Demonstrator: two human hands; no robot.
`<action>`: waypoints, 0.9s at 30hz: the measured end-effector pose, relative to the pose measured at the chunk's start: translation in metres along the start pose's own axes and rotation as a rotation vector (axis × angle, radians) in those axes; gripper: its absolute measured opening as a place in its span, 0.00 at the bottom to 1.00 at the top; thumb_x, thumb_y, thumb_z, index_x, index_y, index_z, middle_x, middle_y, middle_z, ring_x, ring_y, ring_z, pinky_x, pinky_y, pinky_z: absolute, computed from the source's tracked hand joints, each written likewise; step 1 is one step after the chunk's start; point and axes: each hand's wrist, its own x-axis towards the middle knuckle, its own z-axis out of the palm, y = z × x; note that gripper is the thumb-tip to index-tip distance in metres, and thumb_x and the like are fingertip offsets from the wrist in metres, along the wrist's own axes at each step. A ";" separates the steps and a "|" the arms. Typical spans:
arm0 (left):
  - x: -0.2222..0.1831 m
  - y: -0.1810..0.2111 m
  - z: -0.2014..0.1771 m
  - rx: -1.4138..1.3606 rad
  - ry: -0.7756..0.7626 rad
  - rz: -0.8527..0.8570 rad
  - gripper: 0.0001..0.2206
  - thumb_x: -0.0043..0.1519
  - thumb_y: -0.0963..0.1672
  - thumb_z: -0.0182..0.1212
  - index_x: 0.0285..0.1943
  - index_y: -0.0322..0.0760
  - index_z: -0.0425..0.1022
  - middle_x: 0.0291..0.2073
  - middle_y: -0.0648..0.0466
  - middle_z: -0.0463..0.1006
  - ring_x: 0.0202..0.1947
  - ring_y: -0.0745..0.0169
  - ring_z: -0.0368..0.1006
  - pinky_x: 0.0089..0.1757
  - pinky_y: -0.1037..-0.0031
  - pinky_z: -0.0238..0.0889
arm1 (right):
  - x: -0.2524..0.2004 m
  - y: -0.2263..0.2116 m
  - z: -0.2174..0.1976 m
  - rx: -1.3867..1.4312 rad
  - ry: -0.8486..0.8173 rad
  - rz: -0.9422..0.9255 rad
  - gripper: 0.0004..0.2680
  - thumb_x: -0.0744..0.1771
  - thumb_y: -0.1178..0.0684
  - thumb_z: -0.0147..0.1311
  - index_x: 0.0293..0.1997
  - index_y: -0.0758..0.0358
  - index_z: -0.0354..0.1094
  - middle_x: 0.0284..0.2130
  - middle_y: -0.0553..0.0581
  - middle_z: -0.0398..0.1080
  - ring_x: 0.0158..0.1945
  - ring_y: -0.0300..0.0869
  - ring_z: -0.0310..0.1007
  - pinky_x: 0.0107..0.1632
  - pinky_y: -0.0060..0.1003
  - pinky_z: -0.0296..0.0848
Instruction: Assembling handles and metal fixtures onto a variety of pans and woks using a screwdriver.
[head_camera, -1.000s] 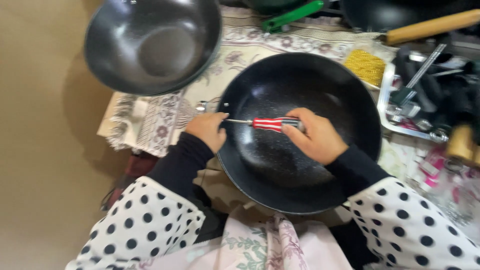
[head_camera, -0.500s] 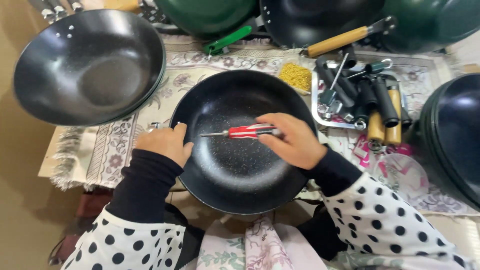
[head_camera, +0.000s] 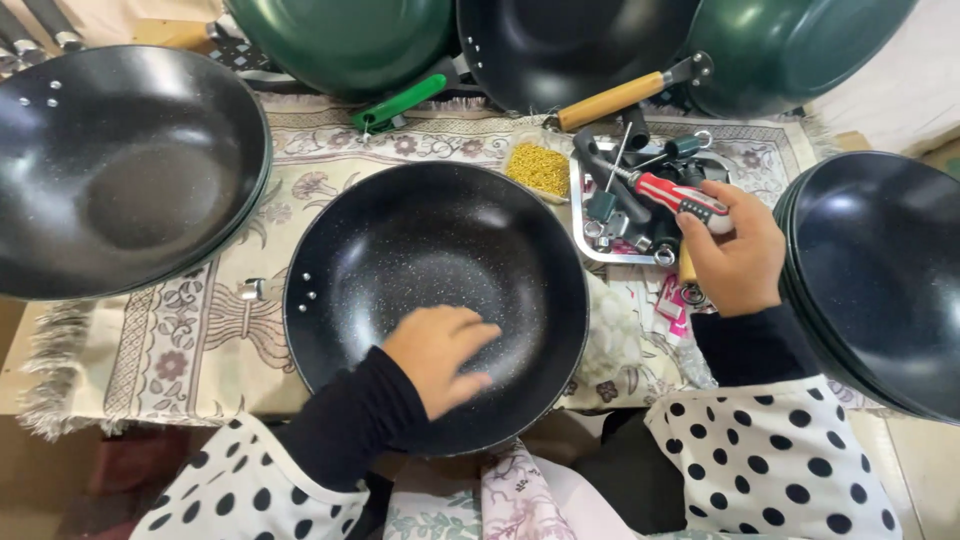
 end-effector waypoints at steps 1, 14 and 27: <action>0.003 0.006 0.004 -0.001 0.000 0.003 0.26 0.57 0.53 0.64 0.61 0.38 0.76 0.54 0.41 0.77 0.51 0.40 0.74 0.50 0.50 0.65 | 0.000 0.007 0.004 -0.003 0.001 0.002 0.14 0.69 0.54 0.60 0.60 0.70 0.73 0.51 0.66 0.74 0.53 0.54 0.73 0.56 0.46 0.69; 0.031 0.039 0.025 -0.091 -0.060 0.150 0.29 0.55 0.53 0.69 0.64 0.40 0.73 0.62 0.37 0.71 0.61 0.34 0.66 0.56 0.45 0.56 | 0.010 0.056 0.045 -0.492 0.046 -0.367 0.12 0.65 0.56 0.69 0.51 0.58 0.73 0.31 0.58 0.65 0.30 0.52 0.64 0.34 0.48 0.64; 0.022 0.034 0.035 0.050 0.019 0.185 0.31 0.49 0.55 0.73 0.61 0.46 0.74 0.60 0.43 0.73 0.58 0.40 0.69 0.56 0.47 0.58 | 0.001 0.051 0.091 -0.761 -0.253 -0.405 0.17 0.60 0.33 0.62 0.46 0.47 0.69 0.29 0.47 0.68 0.36 0.48 0.73 0.41 0.46 0.65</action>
